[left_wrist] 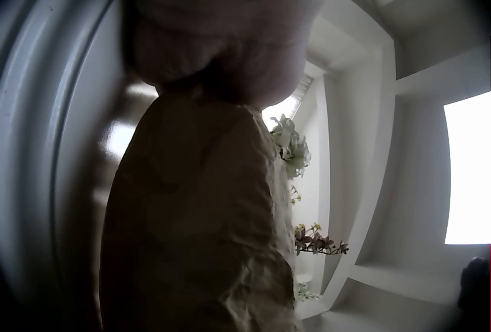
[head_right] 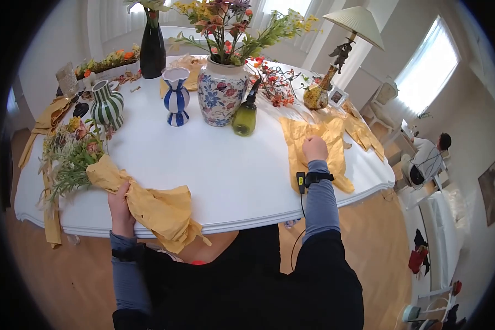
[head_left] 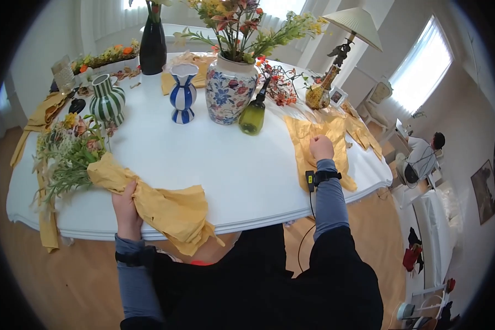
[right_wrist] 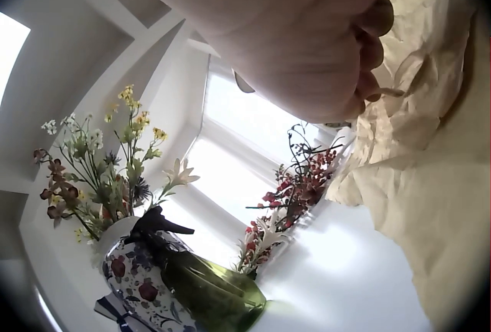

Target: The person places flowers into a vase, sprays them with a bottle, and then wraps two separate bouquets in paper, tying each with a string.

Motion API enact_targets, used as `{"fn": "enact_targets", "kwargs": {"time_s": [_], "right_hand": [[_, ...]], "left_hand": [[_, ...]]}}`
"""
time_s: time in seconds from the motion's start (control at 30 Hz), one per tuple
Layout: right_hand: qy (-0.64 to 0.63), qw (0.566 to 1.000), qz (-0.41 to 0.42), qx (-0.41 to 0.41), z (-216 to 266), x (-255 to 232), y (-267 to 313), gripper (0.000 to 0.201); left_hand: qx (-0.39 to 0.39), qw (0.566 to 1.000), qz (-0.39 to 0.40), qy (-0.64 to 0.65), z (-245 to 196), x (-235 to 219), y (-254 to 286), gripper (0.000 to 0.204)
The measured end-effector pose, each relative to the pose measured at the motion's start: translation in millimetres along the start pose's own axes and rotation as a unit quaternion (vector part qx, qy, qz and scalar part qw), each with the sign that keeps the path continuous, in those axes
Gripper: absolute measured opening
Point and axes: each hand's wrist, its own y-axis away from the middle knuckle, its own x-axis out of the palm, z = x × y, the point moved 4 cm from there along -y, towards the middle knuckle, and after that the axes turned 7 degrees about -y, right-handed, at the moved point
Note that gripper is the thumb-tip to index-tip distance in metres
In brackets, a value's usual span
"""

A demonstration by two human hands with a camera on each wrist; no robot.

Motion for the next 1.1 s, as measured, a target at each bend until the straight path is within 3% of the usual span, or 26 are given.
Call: {"fn": "enact_targets", "kwargs": {"time_s": [0.03, 0.1, 0.17, 0.23, 0.3, 0.33, 0.4, 0.43, 0.5, 0.6, 0.63, 0.67, 0.73, 0.77, 0.83, 0.97, 1.03, 1.1], "right_hand": [[0.000, 1.000, 0.005, -0.004, 12.5, -4.4, 2.5, 0.031], [-0.079, 0.989, -0.078, -0.101, 35.9, -27.5, 4.1, 0.027], [-0.135, 0.971, -0.086, -0.180, 78.2, -49.6, 14.2, 0.029], [-0.204, 0.957, -0.012, -0.204, 117.8, -66.2, 21.8, 0.026], [-0.297, 0.917, 0.032, -0.264, 158.3, -79.1, 39.7, 0.022], [-0.298, 0.917, 0.037, -0.262, 176.5, -82.8, 48.0, 0.022], [-0.500, 0.797, 0.159, -0.299, 218.2, -85.3, 68.5, 0.020], [-0.505, 0.793, 0.168, -0.298, 234.9, -88.7, 78.5, 0.020], [-0.517, 0.744, 0.260, -0.334, 266.8, -84.3, 102.2, 0.019], [-0.524, 0.713, 0.362, -0.293, 300.5, -40.8, 129.1, 0.018], [-0.485, 0.746, 0.370, -0.267, 309.1, -24.0, 140.9, 0.019], [-0.491, 0.734, 0.382, -0.271, 316.9, -5.7, 151.4, 0.019], [-0.346, 0.811, 0.342, -0.325, 325.8, 40.1, 168.8, 0.021], [-0.353, 0.802, 0.351, -0.330, 331.1, 57.4, 180.2, 0.021], [-0.332, 0.808, 0.431, -0.228, 332.5, 96.3, 199.1, 0.022], [-0.406, 0.772, 0.454, -0.181, 336.7, 149.7, 217.8, 0.021], [-0.478, 0.707, 0.511, -0.102, 341.6, 156.1, 227.0, 0.021], [-0.457, 0.690, 0.553, -0.100, 350.1, 162.3, 242.3, 0.023]], "left_hand": [[-0.003, 1.000, 0.004, 0.000, 0.2, -0.8, -0.5, 0.041], [-0.012, 1.000, 0.014, -0.002, 2.3, 0.6, -1.2, 0.041], [-0.013, 1.000, 0.013, -0.011, 1.2, 2.1, -0.6, 0.039], [-0.019, 1.000, 0.014, -0.011, -0.4, 5.5, 0.8, 0.038], [-0.024, 1.000, 0.007, -0.014, 2.1, 5.6, 1.7, 0.037], [-0.016, 1.000, 0.020, -0.011, 2.5, 5.8, 1.4, 0.036], [-0.007, 1.000, 0.021, -0.015, 0.9, 4.0, 1.1, 0.035], [-0.003, 1.000, 0.020, -0.010, 0.5, 7.0, 2.1, 0.034], [-0.003, 1.000, 0.019, -0.003, 0.7, 9.4, 3.3, 0.034], [-0.010, 1.000, 0.015, 0.011, -2.4, 15.6, 7.2, 0.034], [-0.004, 1.000, 0.001, 0.003, -2.4, 15.2, 7.9, 0.034], [-0.008, 1.000, 0.006, 0.012, -1.1, 15.9, 7.4, 0.034], [-0.004, 1.000, -0.001, 0.014, -2.7, 16.2, 8.5, 0.034], [-0.008, 1.000, 0.002, 0.015, -3.7, 17.8, 9.5, 0.033], [-0.006, 1.000, -0.001, 0.011, -4.6, 18.0, 9.5, 0.033], [-0.009, 1.000, -0.004, 0.012, -4.6, 19.9, 9.5, 0.032], [-0.006, 1.000, 0.008, 0.008, -5.8, 21.9, 10.8, 0.033], [-0.009, 1.000, 0.014, 0.001, -6.5, 21.7, 10.5, 0.032]]}}
